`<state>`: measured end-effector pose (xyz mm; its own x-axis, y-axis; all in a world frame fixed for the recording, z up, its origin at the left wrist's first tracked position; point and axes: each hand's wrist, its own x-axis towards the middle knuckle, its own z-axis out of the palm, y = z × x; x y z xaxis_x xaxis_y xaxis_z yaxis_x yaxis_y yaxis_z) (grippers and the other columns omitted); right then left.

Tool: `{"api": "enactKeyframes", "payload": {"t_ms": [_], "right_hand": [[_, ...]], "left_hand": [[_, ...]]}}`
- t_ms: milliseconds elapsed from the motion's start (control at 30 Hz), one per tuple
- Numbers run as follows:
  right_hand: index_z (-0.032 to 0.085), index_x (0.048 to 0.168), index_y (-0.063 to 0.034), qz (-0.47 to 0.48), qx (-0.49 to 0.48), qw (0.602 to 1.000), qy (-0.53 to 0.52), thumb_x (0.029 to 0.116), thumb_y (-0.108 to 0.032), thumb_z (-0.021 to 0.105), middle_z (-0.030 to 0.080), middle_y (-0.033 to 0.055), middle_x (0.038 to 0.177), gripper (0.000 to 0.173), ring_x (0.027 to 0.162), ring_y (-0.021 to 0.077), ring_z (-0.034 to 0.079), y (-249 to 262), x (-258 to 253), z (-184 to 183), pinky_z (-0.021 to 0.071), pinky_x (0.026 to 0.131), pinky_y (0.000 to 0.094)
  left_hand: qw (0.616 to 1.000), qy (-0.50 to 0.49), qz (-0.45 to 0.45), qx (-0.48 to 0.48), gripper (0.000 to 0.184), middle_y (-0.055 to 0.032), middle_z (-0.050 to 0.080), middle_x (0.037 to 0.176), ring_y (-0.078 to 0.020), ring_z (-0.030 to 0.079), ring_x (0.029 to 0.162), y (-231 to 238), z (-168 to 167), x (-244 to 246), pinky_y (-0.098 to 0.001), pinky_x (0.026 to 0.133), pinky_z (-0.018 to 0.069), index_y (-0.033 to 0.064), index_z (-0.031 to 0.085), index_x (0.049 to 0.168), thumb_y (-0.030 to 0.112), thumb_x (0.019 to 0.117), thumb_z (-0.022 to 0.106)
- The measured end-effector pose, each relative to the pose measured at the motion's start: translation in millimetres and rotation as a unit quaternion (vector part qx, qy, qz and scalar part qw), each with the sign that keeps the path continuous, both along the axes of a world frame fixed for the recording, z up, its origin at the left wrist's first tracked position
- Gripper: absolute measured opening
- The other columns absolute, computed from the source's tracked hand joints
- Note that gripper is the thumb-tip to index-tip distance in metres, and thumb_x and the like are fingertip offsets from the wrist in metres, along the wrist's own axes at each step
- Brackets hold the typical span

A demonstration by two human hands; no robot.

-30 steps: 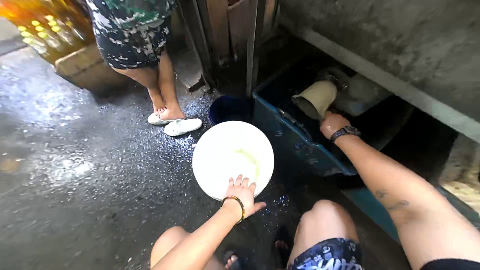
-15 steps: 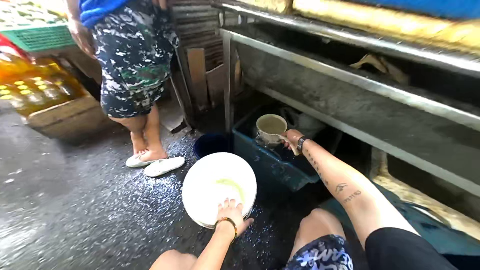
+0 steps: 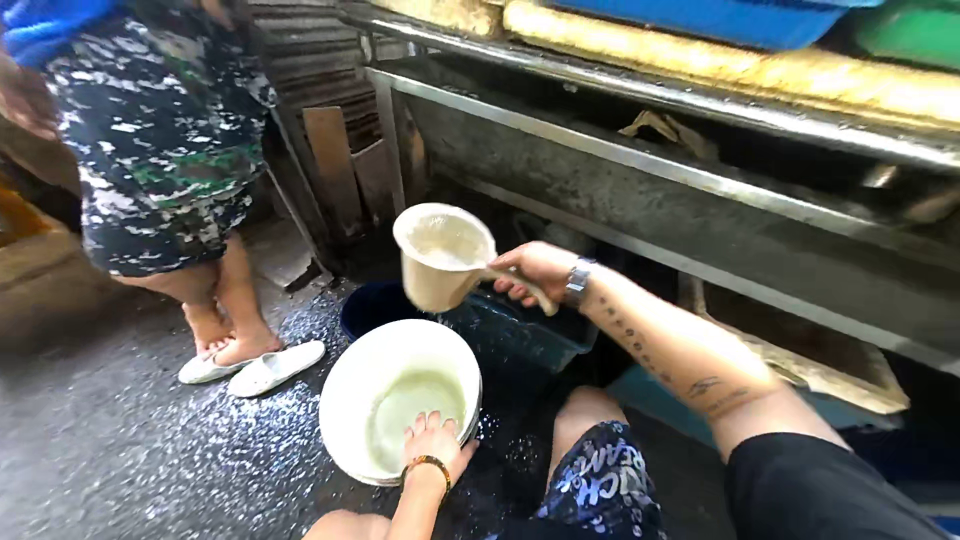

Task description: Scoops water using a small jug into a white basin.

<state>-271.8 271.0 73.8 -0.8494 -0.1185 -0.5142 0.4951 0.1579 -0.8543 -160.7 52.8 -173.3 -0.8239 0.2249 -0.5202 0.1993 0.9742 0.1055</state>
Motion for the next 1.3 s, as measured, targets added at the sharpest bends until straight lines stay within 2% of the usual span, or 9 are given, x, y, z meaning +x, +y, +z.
{"api": "enactKeyframes", "payload": {"t_ms": [233,333,467,600,733,867,1100,1200,1300], "right_hand": [[0.064,0.103,-0.0052,0.176,0.098,0.978,-0.049,0.1048,-0.03,0.052,0.06,0.0012,0.076,0.027,0.054,0.0089,0.052,-58,21,-99,0.0468,0.051,0.0277],[0.066,0.106,0.0013,0.245,0.231,0.941,-0.039,0.1033,-0.021,0.053,0.066,0.0107,0.09,0.026,0.071,0.0183,0.059,-78,24,-129,0.0497,0.064,0.0391],[0.066,0.115,0.0111,0.339,0.37,0.865,0.008,0.1007,-0.023,0.059,0.065,0.0287,0.123,0.038,0.117,0.0408,0.064,-100,26,-163,0.0499,0.096,0.0627],[0.068,0.116,0.0079,0.397,0.428,0.809,0.07,0.0958,-0.028,0.069,0.065,0.0282,0.125,0.041,0.119,0.0445,0.062,-118,40,-184,0.05,0.095,0.068],[0.067,0.118,0.0069,0.418,0.446,0.786,0.098,0.096,-0.012,0.068,0.065,0.0261,0.126,0.029,0.118,0.0435,0.063,-112,56,-170,0.0518,0.095,0.0658],[0.058,0.13,0.0056,0.41,0.479,0.762,0.146,0.1032,-0.004,0.05,0.065,0.0258,0.125,0.03,0.114,0.0435,0.065,-100,59,-153,0.0532,0.091,0.0632],[0.053,0.142,-0.0022,0.339,0.572,0.656,0.357,0.1054,-0.003,0.043,0.063,0.0231,0.129,0.038,0.116,0.0412,0.063,-52,53,-106,0.0522,0.091,0.0544],[0.057,0.141,-0.0104,0.244,0.593,0.68,0.357,0.1052,-0.009,0.049,0.066,0.02,0.127,0.036,0.115,0.04,0.065,-15,38,-76,0.0533,0.091,0.0551],[0.063,0.133,-0.0142,0.12,0.626,0.709,0.302,0.1017,-0.01,0.057,0.068,0.0198,0.121,0.032,0.106,0.0422,0.069,33,10,-65,0.0579,0.08,0.0606]], "left_hand": [[1.0,0.007,-0.001,-0.008,0.073,-0.0044,0.047,0.158,-0.032,0.036,0.15,0,0,-1,-0.059,0.115,0.037,0.0267,0.064,0.139,0.077,0.0867,0.052],[0.999,0.046,-0.003,0.004,0.072,-0.0061,0.051,0.154,-0.0325,0.041,0.147,2,-5,0,-0.0593,0.113,0.039,0.0251,0.068,0.135,0.076,0.0857,0.057],[0.998,0.059,0.001,0.009,0.067,-0.0092,0.051,0.154,-0.0345,0.043,0.145,2,-2,4,-0.0597,0.113,0.039,0.0231,0.068,0.134,0.07,0.0869,0.062],[0.998,0.053,0.008,-0.014,0.063,-0.0132,0.049,0.155,-0.0363,0.041,0.146,1,-1,5,-0.0593,0.113,0.0385,0.0243,0.067,0.136,0.062,0.0843,0.071],[0.998,0.055,0.003,0.0,0.067,-0.0168,0.049,0.155,-0.0391,0.041,0.146,1,1,8,-0.0615,0.112,0.0385,0.019,0.067,0.137,0.06,0.0842,0.073],[0.997,0.064,0.007,0.051,0.061,-0.0126,0.053,0.152,-0.0383,0.044,0.143,-5,-4,8,-0.0619,0.111,0.0383,0.0213,0.071,0.13,0.061,0.0846,0.069],[0.997,0.052,0.004,0.056,0.069,-0.0135,0.053,0.152,-0.0393,0.044,0.144,-11,-6,6,-0.0623,0.111,0.0395,0.0196,0.071,0.131,0.07,0.0844,0.066],[0.997,0.059,0.001,0.053,0.074,-0.0109,0.053,0.153,-0.0373,0.042,0.146,-11,-12,5,-0.0614,0.113,0.0378,0.0225,0.07,0.133,0.077,0.0845,0.06],[0.997,0.059,0.002,0.057,0.075,-0.014,0.051,0.154,-0.0392,0.041,0.146,-7,-9,3,-0.0638,0.113,0.0373,0.0202,0.069,0.134,0.077,0.0862,0.059]]}}
